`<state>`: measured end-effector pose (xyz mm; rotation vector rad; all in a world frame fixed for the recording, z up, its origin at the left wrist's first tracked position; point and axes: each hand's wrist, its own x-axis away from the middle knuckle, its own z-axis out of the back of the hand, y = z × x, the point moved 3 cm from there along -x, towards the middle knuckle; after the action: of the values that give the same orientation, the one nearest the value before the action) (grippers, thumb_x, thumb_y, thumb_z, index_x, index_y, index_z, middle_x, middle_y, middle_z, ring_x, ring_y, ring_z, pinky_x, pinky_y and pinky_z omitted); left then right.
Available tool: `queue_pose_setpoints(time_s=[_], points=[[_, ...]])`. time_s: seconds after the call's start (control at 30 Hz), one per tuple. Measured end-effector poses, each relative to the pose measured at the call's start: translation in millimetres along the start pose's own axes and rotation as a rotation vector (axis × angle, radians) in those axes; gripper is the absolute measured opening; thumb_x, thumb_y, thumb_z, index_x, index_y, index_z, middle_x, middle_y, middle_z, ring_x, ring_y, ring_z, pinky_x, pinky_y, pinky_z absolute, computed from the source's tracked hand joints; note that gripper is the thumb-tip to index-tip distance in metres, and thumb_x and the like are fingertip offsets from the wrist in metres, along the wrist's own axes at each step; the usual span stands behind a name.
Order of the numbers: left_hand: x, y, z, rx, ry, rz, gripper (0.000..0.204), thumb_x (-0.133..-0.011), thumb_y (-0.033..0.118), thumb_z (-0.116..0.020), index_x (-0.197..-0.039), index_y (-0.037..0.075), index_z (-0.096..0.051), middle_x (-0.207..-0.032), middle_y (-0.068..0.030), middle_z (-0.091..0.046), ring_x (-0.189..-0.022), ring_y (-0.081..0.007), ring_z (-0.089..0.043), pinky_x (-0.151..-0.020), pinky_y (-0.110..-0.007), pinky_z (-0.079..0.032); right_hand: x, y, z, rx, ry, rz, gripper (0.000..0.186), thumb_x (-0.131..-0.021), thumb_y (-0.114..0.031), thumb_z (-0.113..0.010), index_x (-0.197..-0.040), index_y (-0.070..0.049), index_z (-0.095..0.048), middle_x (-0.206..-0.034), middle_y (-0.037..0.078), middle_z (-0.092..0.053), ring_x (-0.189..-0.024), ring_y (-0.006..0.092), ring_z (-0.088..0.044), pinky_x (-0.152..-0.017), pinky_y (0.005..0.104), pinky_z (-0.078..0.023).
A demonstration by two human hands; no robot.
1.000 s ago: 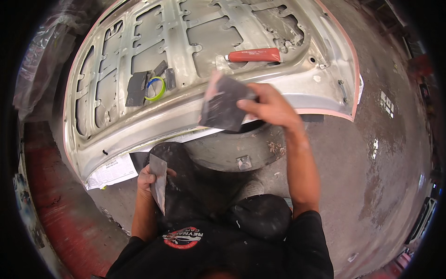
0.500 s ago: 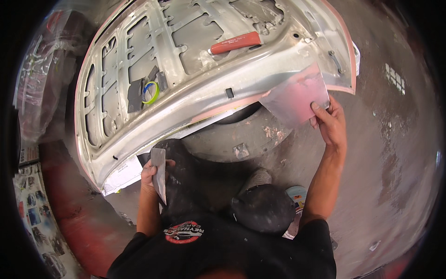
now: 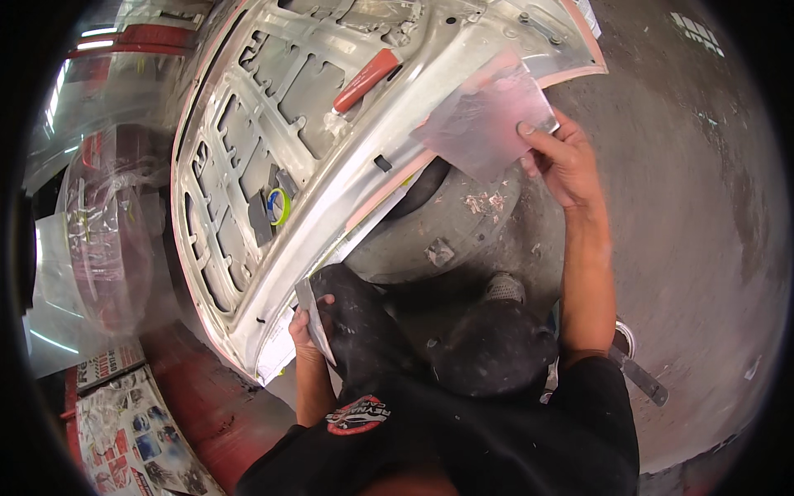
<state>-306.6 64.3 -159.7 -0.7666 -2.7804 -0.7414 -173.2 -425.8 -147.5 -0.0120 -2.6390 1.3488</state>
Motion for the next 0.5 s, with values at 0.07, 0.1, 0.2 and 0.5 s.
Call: queue_pose_setpoints(time_s=[0.07,0.1,0.2,0.5], points=[[-5,-4,-8,-0.075,-0.028,-0.012,0.052,-0.086,0.008,-0.062,-0.134,-0.004,-0.044,-0.135,-0.0381,-0.037,-0.097,-0.0404,-0.065,-0.074,-0.043,-0.060,1,14,-4,0.013,-0.015,-0.016,0.028,-0.087,-0.012,-0.066,-0.111,0.001,-0.059,-0.079,0.004,-0.064,-0.061,0.0110,-0.060,-0.052,0.0205,-0.047],[-8,-6,-13,-0.113,-0.040,-0.021,0.052,-0.087,0.008,-0.061,-0.135,-0.002,-0.044,-0.138,-0.0379,-0.034,-0.100,-0.0413,-0.064,-0.075,-0.043,-0.060,3,22,-15,0.003,-0.045,-0.058,0.029,-0.088,-0.013,-0.066,-0.112,0.001,-0.058,-0.084,0.006,-0.065,-0.067,0.0137,-0.064,-0.057,0.0227,-0.051],[-34,-20,-46,-0.163,-0.093,-0.008,0.049,-0.091,0.009,-0.057,-0.137,0.001,-0.043,-0.148,-0.0331,-0.022,-0.105,-0.0432,-0.062,-0.085,-0.052,-0.054,15,61,-64,-0.130,-0.161,-0.224,0.031,-0.091,-0.017,-0.063,-0.114,0.002,-0.055,-0.098,0.013,-0.065,-0.084,0.0219,-0.068,-0.071,0.0339,-0.059],[-49,-29,-50,-0.378,0.325,-0.186,0.046,-0.090,0.015,-0.064,-0.129,-0.002,-0.048,-0.114,-0.0154,-0.063,-0.101,-0.0315,-0.065,-0.088,-0.046,-0.054,50,151,-166,0.005,-0.743,-0.465,0.043,-0.094,-0.021,-0.056,-0.131,0.000,-0.050,-0.113,0.006,-0.060,-0.100,0.0128,-0.055,-0.090,0.0295,-0.044]])
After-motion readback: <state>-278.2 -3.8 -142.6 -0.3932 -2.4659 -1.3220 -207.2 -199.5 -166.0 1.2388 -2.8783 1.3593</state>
